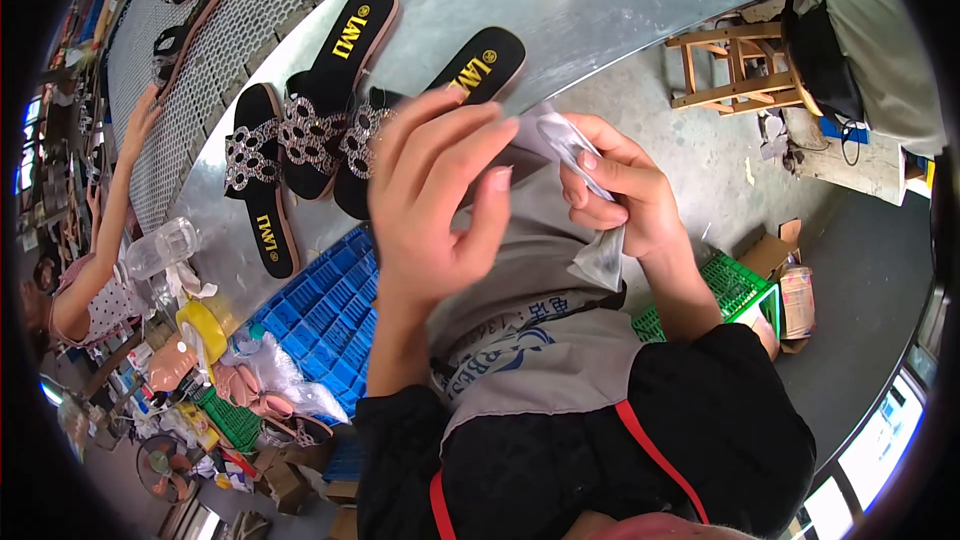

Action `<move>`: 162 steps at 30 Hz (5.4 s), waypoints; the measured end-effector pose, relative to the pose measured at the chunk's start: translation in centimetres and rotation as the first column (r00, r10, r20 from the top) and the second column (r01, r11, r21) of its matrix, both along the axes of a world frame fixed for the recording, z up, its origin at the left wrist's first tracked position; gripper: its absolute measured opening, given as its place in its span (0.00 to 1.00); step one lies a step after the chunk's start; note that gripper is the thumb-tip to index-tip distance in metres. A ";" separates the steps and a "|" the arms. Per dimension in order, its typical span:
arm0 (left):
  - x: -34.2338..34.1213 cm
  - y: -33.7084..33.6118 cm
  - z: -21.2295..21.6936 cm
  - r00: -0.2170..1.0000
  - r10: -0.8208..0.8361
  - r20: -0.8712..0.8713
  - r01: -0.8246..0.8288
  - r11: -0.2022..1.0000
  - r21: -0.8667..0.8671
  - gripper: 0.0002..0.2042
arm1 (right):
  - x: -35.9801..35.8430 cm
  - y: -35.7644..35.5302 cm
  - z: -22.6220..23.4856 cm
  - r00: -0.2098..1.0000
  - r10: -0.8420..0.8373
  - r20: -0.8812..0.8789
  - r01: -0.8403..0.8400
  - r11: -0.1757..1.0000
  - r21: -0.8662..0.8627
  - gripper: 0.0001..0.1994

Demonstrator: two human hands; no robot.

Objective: Cleaning and wiping the inside and outside of various sandals using a small white cloth and a liquid from a plastic bottle.

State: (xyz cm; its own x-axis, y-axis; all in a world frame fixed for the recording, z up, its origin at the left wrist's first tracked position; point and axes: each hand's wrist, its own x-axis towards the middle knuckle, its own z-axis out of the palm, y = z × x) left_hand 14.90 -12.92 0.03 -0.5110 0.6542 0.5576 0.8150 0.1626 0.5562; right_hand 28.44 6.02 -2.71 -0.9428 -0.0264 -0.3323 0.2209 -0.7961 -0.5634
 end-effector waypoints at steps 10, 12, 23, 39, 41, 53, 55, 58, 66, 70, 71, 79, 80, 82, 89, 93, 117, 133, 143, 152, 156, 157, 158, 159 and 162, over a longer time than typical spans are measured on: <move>4.1 0.7 -4.0 0.431 -0.201 0.879 -0.122 0.953 0.278 0.07 | 0.5 -2.8 0.6 0.999 0.032 -0.005 -0.032 0.995 -0.094 0.16; 4.1 0.4 -4.8 0.416 -0.184 0.890 -0.131 0.957 0.259 0.05 | 0.7 -3.3 0.8 0.997 -0.059 0.040 0.049 0.975 0.218 0.16; 3.7 -0.7 -4.7 0.469 -0.326 0.821 -0.043 0.920 0.390 0.05 | 1.2 -2.7 -0.4 0.973 -0.115 -0.198 0.226 0.624 0.748 0.08; 4.2 0.6 -6.2 0.645 -0.155 0.749 -0.301 0.849 0.435 0.06 | 1.5 -3.5 -2.0 0.978 -0.109 0.175 0.081 0.984 0.161 0.16; 3.8 0.0 -6.1 0.652 -0.144 0.744 -0.309 0.846 0.434 0.05 | 2.3 -2.6 -2.9 0.996 -0.051 0.071 0.046 0.996 0.076 0.17; 5.6 -3.4 1.1 0.683 -0.659 0.315 0.648 0.746 0.155 0.11 | 2.1 -3.4 -3.2 0.988 0.033 -0.153 0.094 0.657 0.748 0.09; 5.0 -3.6 3.2 0.526 -0.785 0.327 0.827 0.562 0.019 0.13 | 1.3 -3.0 -2.3 0.957 0.034 -0.287 0.206 0.617 0.759 0.08; 3.8 -5.1 3.0 0.547 -0.795 0.262 0.797 0.591 0.128 0.15 | 0.5 -2.9 -1.9 0.897 0.038 -0.441 0.343 0.570 0.747 0.08; 2.6 -2.3 -0.2 0.860 -0.126 0.494 0.077 0.990 0.120 0.11 | -1.0 -3.6 -1.4 0.936 0.017 -0.352 0.241 0.698 0.674 0.12; 2.1 -2.8 -0.6 0.805 -0.118 0.582 0.057 0.991 0.122 0.08 | -0.8 -2.7 -1.7 0.948 0.028 -0.316 0.148 0.842 0.518 0.19; 2.5 -3.2 -0.4 0.814 -0.099 0.573 0.041 0.993 0.112 0.08 | -0.7 -2.6 -1.8 0.938 0.075 -0.340 0.116 0.852 0.510 0.22; 3.9 -3.8 -1.3 0.663 0.014 0.748 0.046 0.997 -0.059 0.07 | -0.3 -3.4 -1.3 0.918 0.038 -0.394 0.343 0.423 0.839 0.09; 4.3 -3.8 -1.4 0.642 0.015 0.767 0.031 0.998 -0.046 0.08 | 0.0 -3.4 -1.1 0.940 0.022 -0.341 0.309 0.374 0.874 0.09; 4.6 -4.0 -2.0 0.600 0.043 0.799 -0.022 0.999 -0.038 0.08 | -0.7 -4.2 -1.3 0.931 0.034 -0.364 0.346 0.238 0.907 0.09; 4.9 -3.5 -4.1 0.131 -0.275 0.953 -0.183 0.937 0.296 0.14 | -1.5 -6.0 1.5 0.881 0.333 -0.335 0.394 -0.128 0.910 0.13; 4.4 -5.0 -3.1 0.173 -0.308 0.936 -0.125 0.936 0.331 0.22 | -1.9 -5.0 1.8 0.854 0.384 -0.352 0.380 0.003 0.925 0.15; -7.8 -12.2 3.2 0.725 0.619 -0.300 -0.664 0.744 -0.070 0.23 | -3.0 -6.4 -4.3 0.928 -0.044 -0.371 0.202 0.894 0.399 0.08; -2.9 -29.1 0.9 0.740 0.411 -0.533 -0.667 0.556 -0.496 0.32 | -1.4 -4.6 -6.7 0.955 0.118 -0.273 0.047 0.847 0.530 0.07; 0.0 -23.8 6.7 0.659 0.424 -0.621 -0.752 0.346 -0.561 0.31 | -3.3 -5.5 -3.3 0.861 0.304 -0.409 0.048 0.750 0.659 0.19; 4.2 -9.4 2.9 0.798 0.008 0.602 -0.066 0.995 0.075 0.15 | -4.5 -7.6 1.0 0.747 0.324 -0.581 0.223 0.700 0.678 0.14; 5.2 -8.4 0.9 0.746 -0.058 0.663 -0.091 0.978 0.188 0.16 | -2.7 -7.4 0.4 0.832 0.236 -0.502 0.268 0.622 0.736 0.13; 5.4 -8.3 0.9 0.737 -0.044 0.675 -0.100 0.980 0.173 0.15 | -2.2 -7.6 0.6 0.871 0.195 -0.451 0.215 0.674 0.707 0.13; 5.9 -8.2 0.9 0.725 -0.025 0.688 -0.116 0.981 0.158 0.14 | -1.6 -7.7 1.0 0.905 0.165 -0.392 0.157 0.726 0.670 0.12; 6.4 -7.9 0.9 0.732 -0.036 0.681 -0.109 0.980 0.168 0.14 | -0.9 -7.5 1.4 0.918 0.172 -0.356 0.116 0.745 0.657 0.12; 7.7 -7.5 1.0 0.666 0.038 0.745 -0.223 0.963 0.149 0.12 | 0.2 -7.6 1.6 0.907 0.164 -0.389 0.118 0.787 0.605 0.14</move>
State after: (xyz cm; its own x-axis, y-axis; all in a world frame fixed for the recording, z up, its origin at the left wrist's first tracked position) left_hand 22.62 -20.42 1.03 -0.8829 0.4628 0.0791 0.1101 0.0402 0.9931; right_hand 28.67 -1.54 -1.14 -0.9925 0.0224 0.1200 -0.1217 -0.2553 -0.9592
